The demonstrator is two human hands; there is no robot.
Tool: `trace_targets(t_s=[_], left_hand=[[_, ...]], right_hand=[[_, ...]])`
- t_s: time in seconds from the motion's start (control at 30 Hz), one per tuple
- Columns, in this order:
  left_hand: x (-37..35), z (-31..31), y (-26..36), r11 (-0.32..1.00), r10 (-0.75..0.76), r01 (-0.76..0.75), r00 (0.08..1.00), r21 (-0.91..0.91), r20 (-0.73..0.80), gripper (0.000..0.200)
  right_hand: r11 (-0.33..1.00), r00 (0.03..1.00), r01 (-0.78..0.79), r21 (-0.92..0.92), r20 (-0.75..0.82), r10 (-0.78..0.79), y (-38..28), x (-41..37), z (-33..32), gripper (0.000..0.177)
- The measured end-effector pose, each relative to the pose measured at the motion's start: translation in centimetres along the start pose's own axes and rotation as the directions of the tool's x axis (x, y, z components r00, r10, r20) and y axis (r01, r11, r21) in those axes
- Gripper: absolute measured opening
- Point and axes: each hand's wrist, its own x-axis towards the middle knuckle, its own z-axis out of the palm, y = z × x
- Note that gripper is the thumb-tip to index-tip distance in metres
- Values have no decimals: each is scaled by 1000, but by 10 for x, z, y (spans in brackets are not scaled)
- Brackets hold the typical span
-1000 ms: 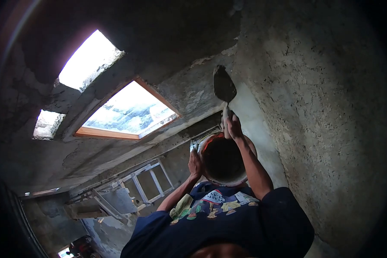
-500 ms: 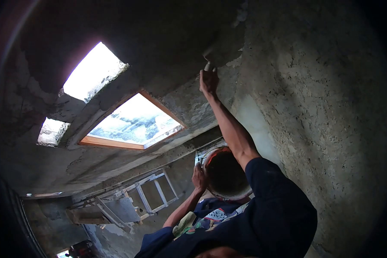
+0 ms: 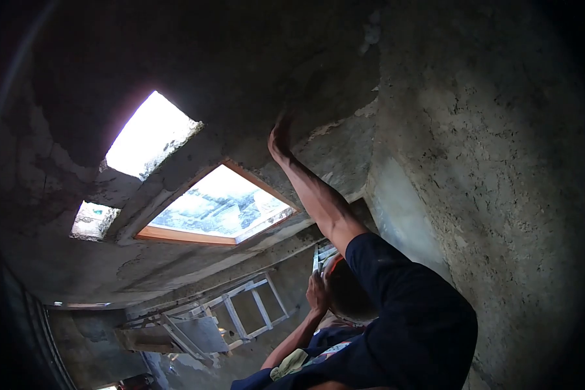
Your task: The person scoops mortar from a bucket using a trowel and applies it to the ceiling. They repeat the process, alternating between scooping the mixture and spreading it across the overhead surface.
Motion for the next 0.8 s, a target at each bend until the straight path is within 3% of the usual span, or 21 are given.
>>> trace_targets(t_s=[0.03, 0.07, 0.1, 0.13, 0.17, 0.23, 0.3, 0.43, 0.5, 0.53, 0.6, 0.63, 0.7, 0.8], left_hand=[[0, -2, 3, 1000, -15, 15, 1000, 4, 4, 31], [1, -3, 5, 1000, -17, 17, 1000, 2, 11, 31], [2, -5, 6, 1000, -9, 9, 1000, 8, 19, 31], [3, -6, 6, 1000, 2, -2, 1000, 15, 23, 32], [2, -3, 1, 995, -96, 96, 994, -5, 51, 36], [2, -2, -1, 996, -88, 89, 994, -6, 58, 36], [3, -2, 0, 997, -83, 83, 994, -1, 67, 36], [6, -3, -1, 998, -58, 58, 997, 9, 40, 34], [5, -3, -1, 1000, -21, 20, 999, 12, 29, 33], [6, -2, -1, 1000, -8, 8, 1000, 0, 15, 33], [8, -2, 0, 1000, 3, -2, 1000, -8, 3, 33], [10, -2, -1, 1000, -28, 29, 999, -8, 32, 34], [12, -2, -1, 998, -62, 62, 996, -2, 68, 35], [12, 0, -2, 999, -31, 31, 999, -23, 30, 37]], right_hand=[[1000, 1000, 3, -2, 7, -3, -11, -5, 11, 45], [702, 979, -78, 708, -77, 186, -49, -8, 41, 51], [-11, 927, 4, 1000, 1, 374, -68, -11, 58, 60], [-10, 927, 4, 1000, 0, 374, -55, -20, 55, 60], [-42, 954, 40, 998, -25, 299, -25, -36, 46, 65], [-70, 974, 73, 995, -56, 219, 16, -55, 40, 72], [-362, 933, 14, 932, 119, 341, 40, -62, 41, 64], [-307, 900, 17, 952, 119, 419, 86, -10, 60, 60], [-266, 930, 159, 951, -53, 364, 101, 19, 78, 60], [-263, 930, 158, 952, -53, 365, 102, 29, 86, 60], [-140, 953, 52, 989, -7, 304, 91, 39, 105, 63], [-145, 952, 53, 988, -6, 305, 86, 39, 111, 63], [-257, 956, -203, 945, 248, 157, 84, 24, 116, 64], [-356, 937, -280, 892, 334, 101, 94, -1, 119, 61]])
